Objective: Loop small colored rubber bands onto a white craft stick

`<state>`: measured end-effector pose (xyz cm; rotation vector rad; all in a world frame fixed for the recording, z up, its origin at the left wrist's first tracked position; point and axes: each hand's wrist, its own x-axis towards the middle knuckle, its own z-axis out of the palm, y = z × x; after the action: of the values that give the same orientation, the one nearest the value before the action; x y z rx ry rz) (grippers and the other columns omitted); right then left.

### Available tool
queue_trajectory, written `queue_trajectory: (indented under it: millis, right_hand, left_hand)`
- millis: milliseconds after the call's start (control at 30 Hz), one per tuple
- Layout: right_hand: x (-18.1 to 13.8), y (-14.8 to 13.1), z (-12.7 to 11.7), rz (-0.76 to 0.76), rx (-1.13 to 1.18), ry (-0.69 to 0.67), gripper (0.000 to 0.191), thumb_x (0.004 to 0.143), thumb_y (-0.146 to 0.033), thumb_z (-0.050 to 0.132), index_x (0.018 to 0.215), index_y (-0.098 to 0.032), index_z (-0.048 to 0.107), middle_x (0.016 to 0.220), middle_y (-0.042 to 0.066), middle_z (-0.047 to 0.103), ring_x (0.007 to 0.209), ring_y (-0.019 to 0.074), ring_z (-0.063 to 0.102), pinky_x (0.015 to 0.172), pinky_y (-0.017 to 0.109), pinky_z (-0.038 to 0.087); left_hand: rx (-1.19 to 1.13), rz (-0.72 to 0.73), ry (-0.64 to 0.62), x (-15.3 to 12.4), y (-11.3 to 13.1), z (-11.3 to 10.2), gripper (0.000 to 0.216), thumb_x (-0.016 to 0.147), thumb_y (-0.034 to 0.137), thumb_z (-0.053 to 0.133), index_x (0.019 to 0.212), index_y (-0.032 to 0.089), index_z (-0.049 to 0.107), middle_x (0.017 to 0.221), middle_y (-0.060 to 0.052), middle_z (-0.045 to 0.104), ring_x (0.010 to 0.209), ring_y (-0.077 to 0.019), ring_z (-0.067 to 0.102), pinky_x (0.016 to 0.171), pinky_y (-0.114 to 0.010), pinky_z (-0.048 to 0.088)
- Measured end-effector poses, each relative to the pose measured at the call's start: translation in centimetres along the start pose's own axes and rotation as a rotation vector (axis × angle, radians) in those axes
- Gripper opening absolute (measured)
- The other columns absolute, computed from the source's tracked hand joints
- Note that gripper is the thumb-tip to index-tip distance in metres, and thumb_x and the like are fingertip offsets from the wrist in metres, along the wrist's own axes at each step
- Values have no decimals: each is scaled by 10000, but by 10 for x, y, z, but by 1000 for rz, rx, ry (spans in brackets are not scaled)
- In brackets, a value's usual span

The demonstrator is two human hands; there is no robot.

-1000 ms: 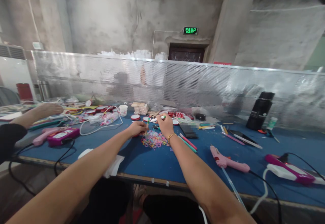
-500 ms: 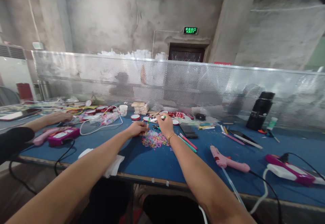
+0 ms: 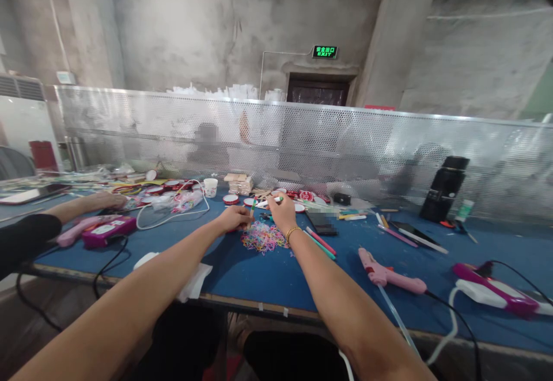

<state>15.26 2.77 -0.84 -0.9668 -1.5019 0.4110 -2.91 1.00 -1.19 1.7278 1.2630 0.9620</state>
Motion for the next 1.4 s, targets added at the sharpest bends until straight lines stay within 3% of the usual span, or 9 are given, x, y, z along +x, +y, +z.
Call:
queue_trajectory:
  millis: [1400]
  right_hand:
    - [-1, -2, 1, -4, 43, 6, 163, 751, -332, 487, 711, -208, 585, 626, -14, 653, 600, 148, 571, 621, 241, 413]
  left_hand:
    - [2, -19, 2, 0, 0, 0, 227, 598, 340, 728, 688, 145, 652, 541, 1, 608, 462, -92, 515, 464, -216, 373]
